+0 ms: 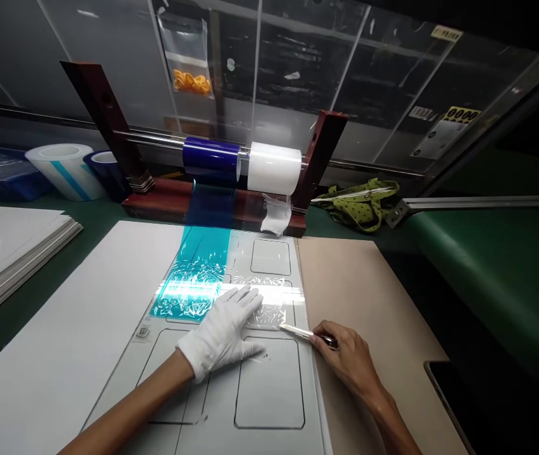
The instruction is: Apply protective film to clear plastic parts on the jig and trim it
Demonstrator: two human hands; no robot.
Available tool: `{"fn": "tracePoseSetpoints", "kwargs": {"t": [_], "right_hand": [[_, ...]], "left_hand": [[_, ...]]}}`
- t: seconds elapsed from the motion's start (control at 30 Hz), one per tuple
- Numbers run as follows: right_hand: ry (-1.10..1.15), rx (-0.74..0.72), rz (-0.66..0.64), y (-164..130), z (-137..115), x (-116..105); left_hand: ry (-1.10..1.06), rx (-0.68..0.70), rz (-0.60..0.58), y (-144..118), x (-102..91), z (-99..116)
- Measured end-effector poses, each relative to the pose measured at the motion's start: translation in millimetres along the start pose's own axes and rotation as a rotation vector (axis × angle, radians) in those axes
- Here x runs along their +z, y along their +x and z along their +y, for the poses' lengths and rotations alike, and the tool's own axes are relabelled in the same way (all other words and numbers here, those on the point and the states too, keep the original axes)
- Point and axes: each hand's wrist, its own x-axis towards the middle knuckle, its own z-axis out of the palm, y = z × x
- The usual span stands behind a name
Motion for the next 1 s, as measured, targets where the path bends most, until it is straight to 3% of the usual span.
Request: {"fn": "tracePoseSetpoints", "kwargs": {"t": [0.17,0.27,0.4,0.57,0.83,1.0], "right_hand": [[0.14,-0.043,-0.069,4.9,7.2,-2.3],[0.118,-0.043,-0.014,-0.6,19.0,-3.4],[0.004,0.037,0.184,-17.4,47.7,-3.0],[-0.094,0.048,0.352,-44.8,80.0,-0.9],[-0.094,-0.026,0.401,-98.2,78.2,2.3],[-0.078,-0.055,0.377,-130.9,59.7,-3.6]], "left_hand": [[0.083,0.017,0.043,1.4,6.6,-6.3],[0.16,0.075,0.086,-1.3,9.5,-4.3],[0.256,0.148,0.182,-23.3,0.9,19.9],[0.34,0.215,0.333,-74.4,-4.0,63.2],[0.389,0.235,0.4,-160.1,35.7,114.7],[0.422,0.245,0.449,-189.5,74.2,126.5]]}}
